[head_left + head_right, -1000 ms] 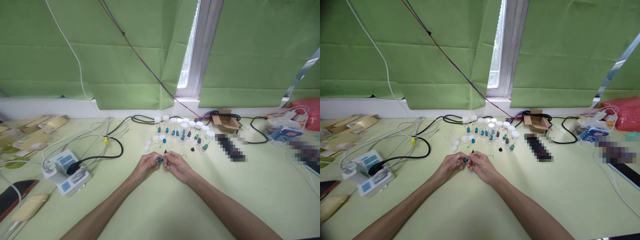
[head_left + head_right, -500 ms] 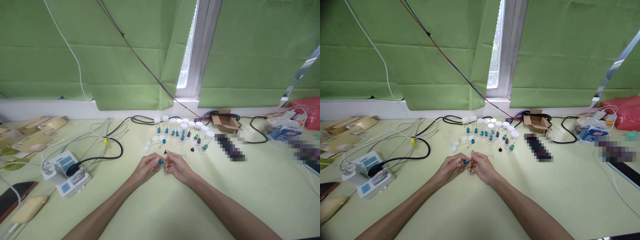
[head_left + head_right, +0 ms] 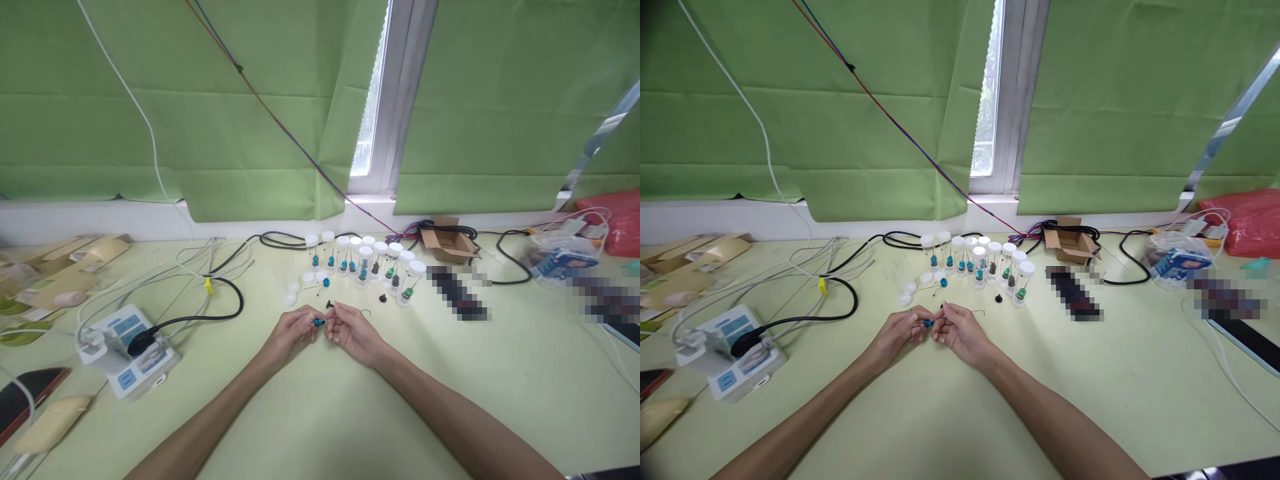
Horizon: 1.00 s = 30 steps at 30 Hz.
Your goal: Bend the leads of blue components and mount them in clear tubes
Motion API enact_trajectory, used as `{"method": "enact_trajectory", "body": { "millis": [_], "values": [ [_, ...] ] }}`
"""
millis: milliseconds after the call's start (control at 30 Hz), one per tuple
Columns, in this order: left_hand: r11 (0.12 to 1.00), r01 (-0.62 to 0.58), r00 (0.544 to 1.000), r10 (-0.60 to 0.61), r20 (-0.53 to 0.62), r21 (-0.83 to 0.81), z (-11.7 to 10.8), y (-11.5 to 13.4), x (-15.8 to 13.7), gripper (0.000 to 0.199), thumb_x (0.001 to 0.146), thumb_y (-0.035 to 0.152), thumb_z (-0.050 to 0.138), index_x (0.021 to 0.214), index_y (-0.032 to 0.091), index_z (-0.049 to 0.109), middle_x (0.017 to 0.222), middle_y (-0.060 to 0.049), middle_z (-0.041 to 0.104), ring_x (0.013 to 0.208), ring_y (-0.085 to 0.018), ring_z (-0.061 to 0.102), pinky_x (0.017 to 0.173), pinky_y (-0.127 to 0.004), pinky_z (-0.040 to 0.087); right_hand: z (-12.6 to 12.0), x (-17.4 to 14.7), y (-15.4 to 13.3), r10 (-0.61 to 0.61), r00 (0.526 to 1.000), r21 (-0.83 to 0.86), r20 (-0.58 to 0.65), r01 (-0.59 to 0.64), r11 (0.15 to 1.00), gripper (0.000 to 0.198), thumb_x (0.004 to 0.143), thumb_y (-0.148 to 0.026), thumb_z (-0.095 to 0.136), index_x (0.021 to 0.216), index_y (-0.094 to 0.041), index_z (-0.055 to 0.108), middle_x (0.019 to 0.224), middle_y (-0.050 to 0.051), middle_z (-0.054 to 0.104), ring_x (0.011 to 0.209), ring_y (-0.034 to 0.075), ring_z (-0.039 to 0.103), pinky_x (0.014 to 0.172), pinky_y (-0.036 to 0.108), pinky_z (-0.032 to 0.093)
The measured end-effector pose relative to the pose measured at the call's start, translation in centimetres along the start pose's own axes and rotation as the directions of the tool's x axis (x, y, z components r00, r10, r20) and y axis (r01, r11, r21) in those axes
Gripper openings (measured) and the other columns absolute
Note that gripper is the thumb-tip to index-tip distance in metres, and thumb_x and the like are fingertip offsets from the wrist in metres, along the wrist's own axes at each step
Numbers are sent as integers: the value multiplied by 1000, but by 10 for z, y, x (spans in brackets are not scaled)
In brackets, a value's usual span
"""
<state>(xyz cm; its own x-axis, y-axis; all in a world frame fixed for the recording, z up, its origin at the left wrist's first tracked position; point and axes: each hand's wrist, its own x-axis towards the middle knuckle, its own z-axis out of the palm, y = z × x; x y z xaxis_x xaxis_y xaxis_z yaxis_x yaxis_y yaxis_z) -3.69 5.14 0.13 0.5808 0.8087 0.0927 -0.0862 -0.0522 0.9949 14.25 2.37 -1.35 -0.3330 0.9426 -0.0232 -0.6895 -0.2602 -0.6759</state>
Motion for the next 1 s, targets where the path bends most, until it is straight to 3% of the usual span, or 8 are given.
{"method": "enact_trajectory", "body": {
  "millis": [633, 1000],
  "values": [
    [978, 35, 999, -35, 5, -204, 3, 9, 2, 42, 91, 43, 49, 100, 8, 69, 77, -8, 58, 62, -14, 47, 54, -27, 32, 9, -7, -6, 28, 996, 9, 86, -29, 1000, 25, 81, -35, 71, 91, -12, 69, 83, 7, 68, 75, 12, 62, 72, 24, 45],
    [981, 37, 999, -33, 25, -190, 3, 8, 3, 42, 88, 45, 52, 99, 9, 70, 75, -8, 58, 61, -15, 48, 53, -26, 30, 9, -6, -5, -27, 998, -50, 65, 30, 998, 26, 77, -36, 75, 83, -13, 66, 76, 5, 68, 68, 11, 60, 65, 23, 43]
  ]
}}
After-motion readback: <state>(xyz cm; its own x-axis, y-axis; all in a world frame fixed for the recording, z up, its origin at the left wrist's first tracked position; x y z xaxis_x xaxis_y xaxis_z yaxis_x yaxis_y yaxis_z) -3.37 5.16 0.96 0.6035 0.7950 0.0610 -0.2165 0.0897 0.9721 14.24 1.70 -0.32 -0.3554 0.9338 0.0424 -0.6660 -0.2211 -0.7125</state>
